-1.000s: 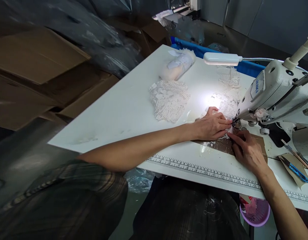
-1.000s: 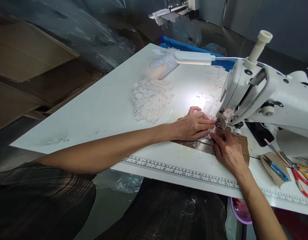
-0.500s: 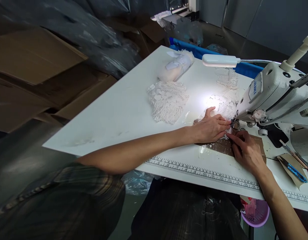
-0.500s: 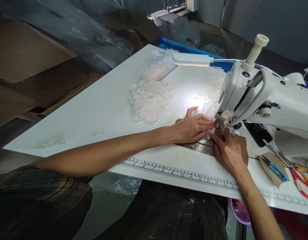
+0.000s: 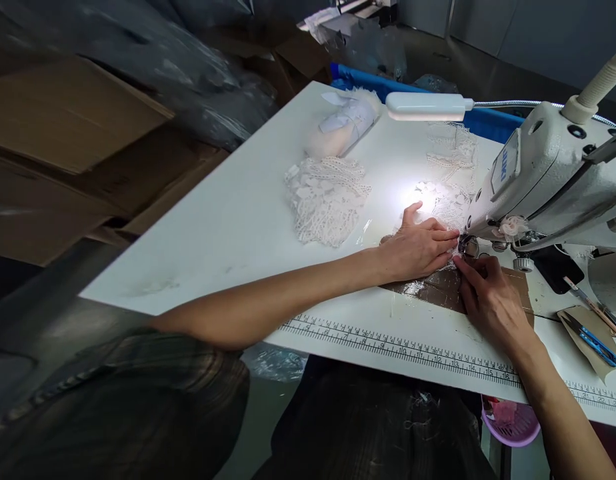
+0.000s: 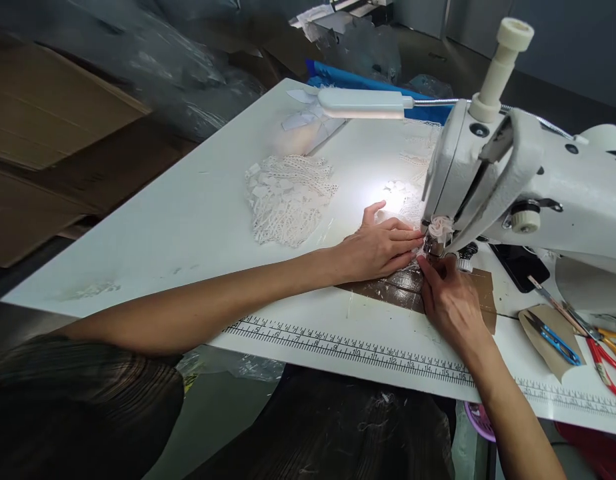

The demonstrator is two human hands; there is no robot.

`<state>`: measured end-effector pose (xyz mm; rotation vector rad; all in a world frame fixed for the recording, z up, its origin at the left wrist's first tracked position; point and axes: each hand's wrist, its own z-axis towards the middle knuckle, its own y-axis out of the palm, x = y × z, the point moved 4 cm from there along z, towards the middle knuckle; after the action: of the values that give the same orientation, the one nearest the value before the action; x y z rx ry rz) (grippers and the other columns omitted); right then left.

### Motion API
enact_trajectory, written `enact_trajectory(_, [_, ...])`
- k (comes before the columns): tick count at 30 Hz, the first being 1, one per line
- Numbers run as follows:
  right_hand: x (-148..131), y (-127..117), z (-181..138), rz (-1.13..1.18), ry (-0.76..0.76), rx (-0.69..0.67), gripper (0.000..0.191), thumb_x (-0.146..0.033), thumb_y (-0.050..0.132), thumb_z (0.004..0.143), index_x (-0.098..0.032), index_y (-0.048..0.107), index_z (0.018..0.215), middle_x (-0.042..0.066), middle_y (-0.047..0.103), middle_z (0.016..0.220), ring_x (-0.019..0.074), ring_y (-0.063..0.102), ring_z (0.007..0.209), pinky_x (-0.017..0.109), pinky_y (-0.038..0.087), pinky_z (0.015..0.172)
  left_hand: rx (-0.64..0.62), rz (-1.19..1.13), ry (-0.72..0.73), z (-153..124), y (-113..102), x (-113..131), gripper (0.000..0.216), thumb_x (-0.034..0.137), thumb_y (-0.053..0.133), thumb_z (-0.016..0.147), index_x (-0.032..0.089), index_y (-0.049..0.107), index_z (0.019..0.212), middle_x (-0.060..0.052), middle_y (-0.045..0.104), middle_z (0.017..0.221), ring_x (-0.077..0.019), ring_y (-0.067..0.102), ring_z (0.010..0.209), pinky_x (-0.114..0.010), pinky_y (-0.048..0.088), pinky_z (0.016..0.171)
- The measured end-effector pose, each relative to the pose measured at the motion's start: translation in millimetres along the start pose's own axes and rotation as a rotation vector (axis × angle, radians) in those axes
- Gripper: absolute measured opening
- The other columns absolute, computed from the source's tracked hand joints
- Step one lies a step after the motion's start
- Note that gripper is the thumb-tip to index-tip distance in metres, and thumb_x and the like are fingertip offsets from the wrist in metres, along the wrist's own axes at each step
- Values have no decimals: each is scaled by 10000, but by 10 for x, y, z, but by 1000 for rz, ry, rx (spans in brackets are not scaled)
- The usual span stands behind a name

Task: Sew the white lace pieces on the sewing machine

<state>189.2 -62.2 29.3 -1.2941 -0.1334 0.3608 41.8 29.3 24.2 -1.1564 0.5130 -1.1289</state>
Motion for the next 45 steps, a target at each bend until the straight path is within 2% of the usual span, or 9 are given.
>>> enact_trajectory(5, [56,12,7,59,68,17,410,-313,410,964,-229,631,1300,124,586,1008,171,568,686,299,501,538,49,53,-39,30,29,33,287,305,428,1029,251,681,1153,-27,713,1199,-236,608,1072,-569,165,1099])
enact_trajectory(10, [225,-34,-53,231,246,186,392,-307,442,932,-226,654,1252,109,610,1002,206,609,781,392,551,725,84,98,-45,38,48,77,301,294,398,1041,207,682,1093,-40,689,1237,-225,609,1010,-492,285,992])
enact_trajectory(14, [301,-10,-90,283,322,206,393,-312,470,905,-217,656,1238,105,625,993,222,606,800,439,534,800,166,149,-28,41,-34,60,280,282,408,1038,171,652,1118,-92,647,1296,-213,604,967,-452,344,934])
enact_trajectory(17, [301,0,-92,294,321,196,391,-312,482,896,-229,658,1235,101,621,1001,220,601,799,448,530,816,210,155,52,55,-126,55,295,243,378,1047,139,654,1059,-106,698,1147,-198,611,930,-378,402,830])
enact_trajectory(20, [292,0,-90,294,327,181,388,-312,484,894,-232,661,1229,98,628,992,217,593,779,455,530,815,152,124,168,67,-148,83,335,201,356,1049,144,663,926,-76,719,993,-169,610,849,-327,416,750])
enact_trajectory(23, [286,-6,-89,289,335,174,390,-316,480,895,-228,664,1227,104,627,988,228,602,799,458,522,819,76,63,194,72,-95,91,301,203,406,1033,154,666,891,-63,717,973,-163,617,839,-319,444,752])
enact_trajectory(28, [284,-7,-88,290,353,148,380,-326,485,892,-226,668,1210,105,627,982,236,611,824,456,517,825,17,-96,121,95,0,26,196,228,500,984,176,688,958,-58,720,993,-165,648,865,-329,510,795])
enact_trajectory(37, [275,-13,-89,305,354,127,370,-335,481,892,-209,689,1171,104,641,972,223,603,791,439,521,800,55,-360,-53,126,-115,-21,129,161,613,856,163,740,831,-24,747,883,-139,686,794,-272,540,723])
enact_trajectory(45, [253,-30,-82,343,339,156,359,-313,483,893,-220,698,1165,96,637,984,205,605,795,408,528,801,-32,-269,-56,136,-118,-15,139,237,631,869,193,743,938,-21,747,970,-158,688,866,-312,525,794])
